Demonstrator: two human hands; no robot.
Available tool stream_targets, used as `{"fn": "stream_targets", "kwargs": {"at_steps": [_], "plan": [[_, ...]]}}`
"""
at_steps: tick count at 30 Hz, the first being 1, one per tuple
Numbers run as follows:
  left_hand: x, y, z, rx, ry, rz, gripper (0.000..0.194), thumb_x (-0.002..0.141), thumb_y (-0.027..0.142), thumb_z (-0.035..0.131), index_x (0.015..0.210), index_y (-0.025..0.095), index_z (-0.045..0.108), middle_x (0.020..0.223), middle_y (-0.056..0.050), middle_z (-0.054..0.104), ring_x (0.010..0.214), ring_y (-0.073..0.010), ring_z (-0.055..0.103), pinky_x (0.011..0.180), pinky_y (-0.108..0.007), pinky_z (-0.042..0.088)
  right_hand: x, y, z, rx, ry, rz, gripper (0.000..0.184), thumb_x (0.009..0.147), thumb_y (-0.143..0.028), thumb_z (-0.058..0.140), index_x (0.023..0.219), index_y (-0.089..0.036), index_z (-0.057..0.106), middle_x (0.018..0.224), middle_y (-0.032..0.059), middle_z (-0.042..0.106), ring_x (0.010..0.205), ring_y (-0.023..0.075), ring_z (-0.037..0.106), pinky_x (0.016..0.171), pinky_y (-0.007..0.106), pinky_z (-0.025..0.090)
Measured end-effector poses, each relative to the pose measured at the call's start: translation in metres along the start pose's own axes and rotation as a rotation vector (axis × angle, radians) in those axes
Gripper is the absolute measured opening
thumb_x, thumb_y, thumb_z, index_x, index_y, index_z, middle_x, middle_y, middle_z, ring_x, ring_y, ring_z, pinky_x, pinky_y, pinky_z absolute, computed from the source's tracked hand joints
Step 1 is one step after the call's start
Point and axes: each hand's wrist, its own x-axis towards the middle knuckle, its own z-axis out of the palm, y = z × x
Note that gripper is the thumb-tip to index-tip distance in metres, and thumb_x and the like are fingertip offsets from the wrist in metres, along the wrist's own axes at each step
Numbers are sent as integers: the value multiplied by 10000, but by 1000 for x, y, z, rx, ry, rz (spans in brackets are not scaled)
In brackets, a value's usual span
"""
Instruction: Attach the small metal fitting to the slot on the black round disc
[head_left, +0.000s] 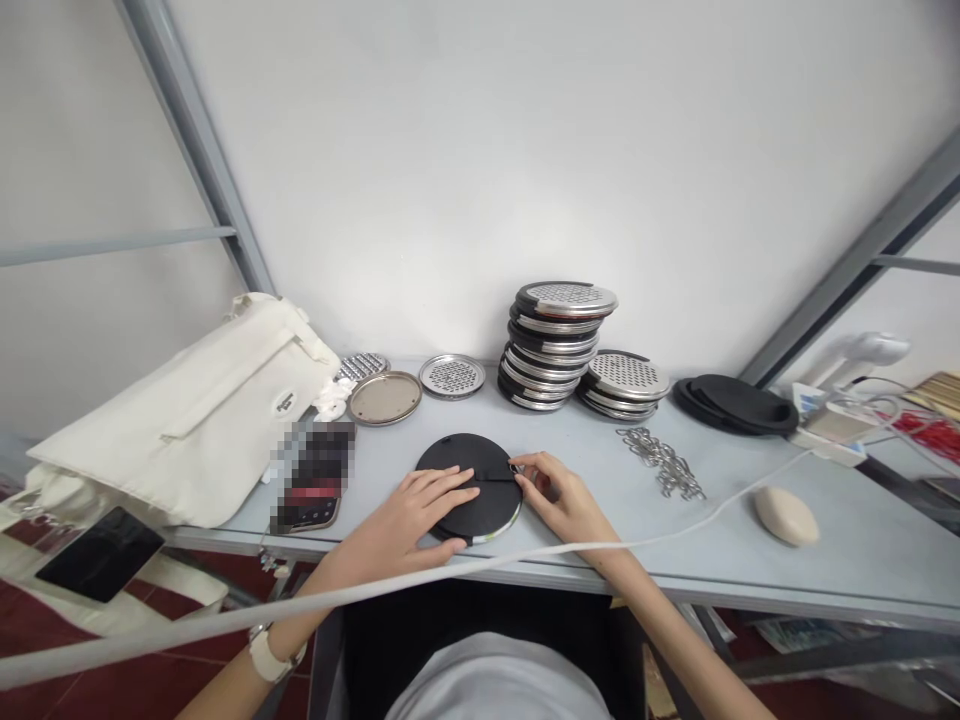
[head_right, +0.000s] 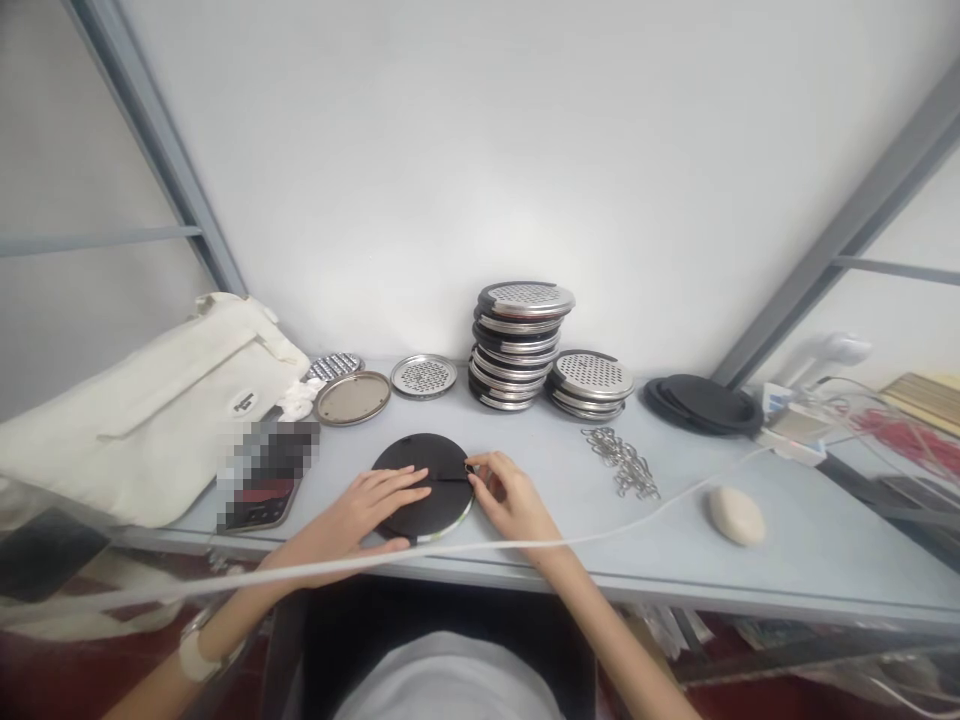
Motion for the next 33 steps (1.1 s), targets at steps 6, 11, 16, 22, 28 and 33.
{"fn": "stream_targets", "kwargs": {"at_steps": [6,11,16,22,28,33], "plan": [[0,-2,0,-11,-10,3,534,905,376,520,1405,291,353,1496,-23,306,1364,-235,269,1088,-412,264,1,1,-2,-16,2,-15,234,931,-281,453,1069,-201,625,824,50,575,689,169,545,653,299,464],[0,-3,1,-10,-5,4,535,909,376,513,1411,297,346,1499,-21,299,1366,-235,265,1089,-413,265,1,2,-1,-24,20,-17,233,930,-306,457,1035,-200,636,797,49,596,664,173,548,619,294,460],[0,-4,2,-22,7,12,547,902,375,523,1413,297,347,1491,-33,316,1357,-248,283,1079,-423,279,1,4,0,-21,33,12,240,927,-328,465,1033,-196,635,794,52,619,644,171,552,601,296,463],[0,-2,1,-13,7,5,537,903,373,522,1407,294,355,1493,-27,313,1358,-239,281,1084,-415,276,1,2,1,21,27,-23,260,929,-316,458,1098,-197,616,799,53,568,687,181,570,649,318,494],[0,-2,0,-17,12,8,532,904,379,518,1406,301,358,1479,-34,339,1350,-247,300,1074,-424,289,2,4,2,34,19,-37,260,928,-318,454,1097,-207,617,783,45,548,670,177,560,649,328,504],[0,-2,0,-12,7,8,530,902,377,517,1403,296,364,1484,-31,329,1354,-244,292,1078,-420,286,1,3,2,35,8,-17,261,928,-330,444,1090,-197,600,704,20,534,631,170,529,594,293,469]]}}
